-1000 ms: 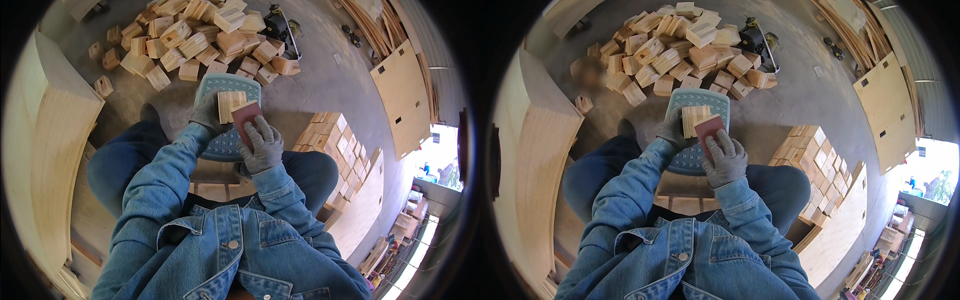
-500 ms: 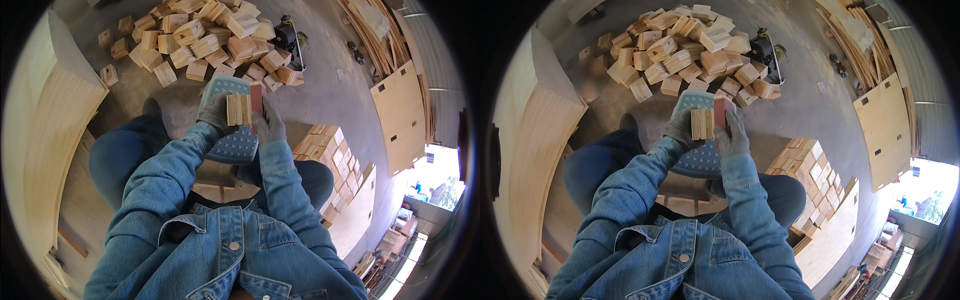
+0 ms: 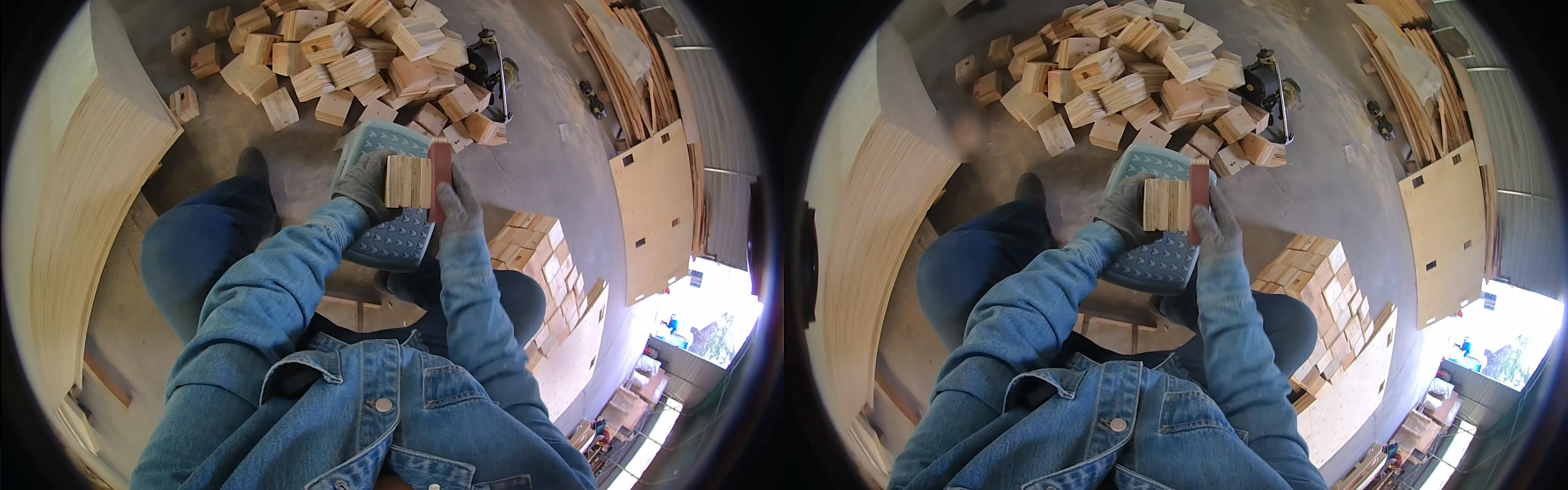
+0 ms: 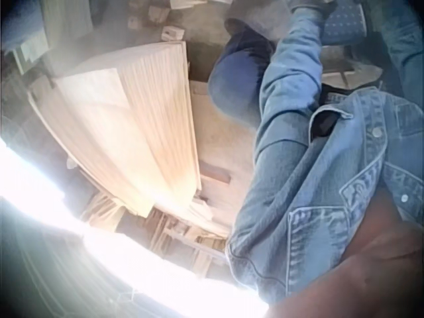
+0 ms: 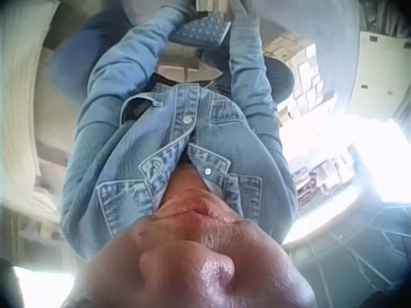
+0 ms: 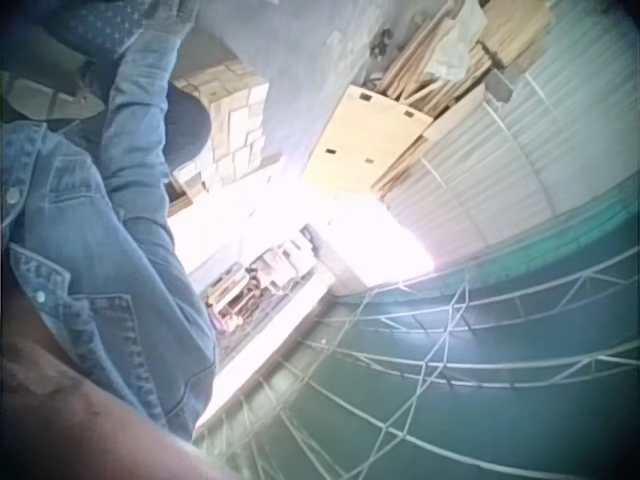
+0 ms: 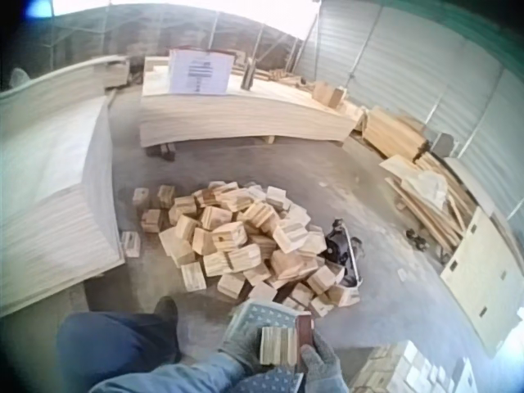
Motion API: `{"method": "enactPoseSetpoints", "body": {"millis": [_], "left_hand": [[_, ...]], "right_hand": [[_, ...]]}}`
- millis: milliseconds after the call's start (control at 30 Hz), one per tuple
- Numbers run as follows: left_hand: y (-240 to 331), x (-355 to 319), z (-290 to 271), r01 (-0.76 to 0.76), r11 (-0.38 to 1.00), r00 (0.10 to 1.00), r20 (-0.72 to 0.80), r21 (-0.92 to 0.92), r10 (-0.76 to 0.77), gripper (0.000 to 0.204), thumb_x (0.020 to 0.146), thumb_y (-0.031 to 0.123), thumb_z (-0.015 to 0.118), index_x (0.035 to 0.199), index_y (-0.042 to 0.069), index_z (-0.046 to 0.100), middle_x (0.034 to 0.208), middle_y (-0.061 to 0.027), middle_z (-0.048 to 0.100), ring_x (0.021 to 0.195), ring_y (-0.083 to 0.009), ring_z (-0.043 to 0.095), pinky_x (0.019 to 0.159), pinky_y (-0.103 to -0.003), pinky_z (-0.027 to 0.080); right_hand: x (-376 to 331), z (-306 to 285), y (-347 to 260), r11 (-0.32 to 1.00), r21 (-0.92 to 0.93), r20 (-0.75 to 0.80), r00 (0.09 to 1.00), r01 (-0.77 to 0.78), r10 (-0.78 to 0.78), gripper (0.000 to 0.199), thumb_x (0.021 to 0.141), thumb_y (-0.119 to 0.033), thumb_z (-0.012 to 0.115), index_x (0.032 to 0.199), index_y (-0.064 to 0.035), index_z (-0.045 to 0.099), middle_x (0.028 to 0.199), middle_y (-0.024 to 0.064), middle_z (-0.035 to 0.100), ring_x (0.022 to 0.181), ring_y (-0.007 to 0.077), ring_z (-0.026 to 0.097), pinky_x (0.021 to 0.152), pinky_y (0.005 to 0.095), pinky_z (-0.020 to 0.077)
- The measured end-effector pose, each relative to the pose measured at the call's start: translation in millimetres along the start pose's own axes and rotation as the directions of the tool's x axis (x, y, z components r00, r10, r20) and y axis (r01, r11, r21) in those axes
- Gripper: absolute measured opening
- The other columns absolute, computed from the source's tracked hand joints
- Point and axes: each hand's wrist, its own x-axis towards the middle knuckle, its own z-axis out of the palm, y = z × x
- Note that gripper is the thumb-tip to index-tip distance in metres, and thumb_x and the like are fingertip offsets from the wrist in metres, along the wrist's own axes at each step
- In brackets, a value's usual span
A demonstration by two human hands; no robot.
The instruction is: The person sits on a low stool and sands small wooden blocks one at a time using a sanding block. They pick up blocks from a pile, sand them, and place them into a separate stack.
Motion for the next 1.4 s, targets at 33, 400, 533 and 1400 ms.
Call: {"method": "enactPoseSetpoints", "body": {"millis": [33,400,533,1400], "left_hand": [[-5,-2,3,-0.022,1.0,1.0,-0.021,0.013,0.022,0.104,0.062,0.03,0.093,0.149,0.009,0.041,0.135,-0.0167,0.058,0.129,-0.0371,0.057,0.115,-0.044,0.046],[13,2,-13,0.08,0.996,0.996,0.053,-0.044,-0.077,0.095,0.067,0.035,0.089,0.148,0.015,0.044,0.142,-0.0166,0.054,0.136,-0.0374,0.052,0.12,-0.045,0.042],[16,3,-14,0.099,0.993,0.994,0.059,-0.062,-0.095,0.087,0.071,0.037,0.086,0.146,0.016,0.048,0.142,-0.0155,0.054,0.137,-0.0369,0.051,0.121,-0.045,0.041],[-24,6,21,0.009,1.0,1.0,0.023,-0.012,-0.008,0.095,0.071,0.042,0.09,0.148,0.012,0.043,0.143,-0.0158,0.052,0.137,-0.036,0.05,0.121,-0.044,0.041]], "right_hand": [[15,7,-5,1.0,0.007,0.03,0.999,0.018,-0.018,0.062,0.102,-0.015,0.073,0.156,0.0041,0.048,0.153,0.0162,0.057,0.14,0.0243,0.054,0.119,0.0357,0.041],[-50,-7,-2,0.986,-0.167,-0.027,1.0,-0.009,0.005,0.061,0.104,-0.014,0.07,0.158,0.0025,0.046,0.15,0.0155,0.06,0.133,0.0228,0.059,0.112,0.0341,0.0475],[-109,-17,-14,0.983,-0.068,-0.039,0.985,-0.171,0.168,0.06,0.102,-0.017,0.073,0.154,0.0026,0.051,0.151,0.0154,0.058,0.132,0.0229,0.059,0.11,0.0349,0.0496],[-77,38,-31,0.037,-0.924,0.345,0.871,0.38,-0.349,0.064,0.081,-0.035,0.081,0.142,-0.0212,0.067,0.157,0.0133,0.052,0.126,0.0414,0.059,0.106,0.056,0.048]]}}
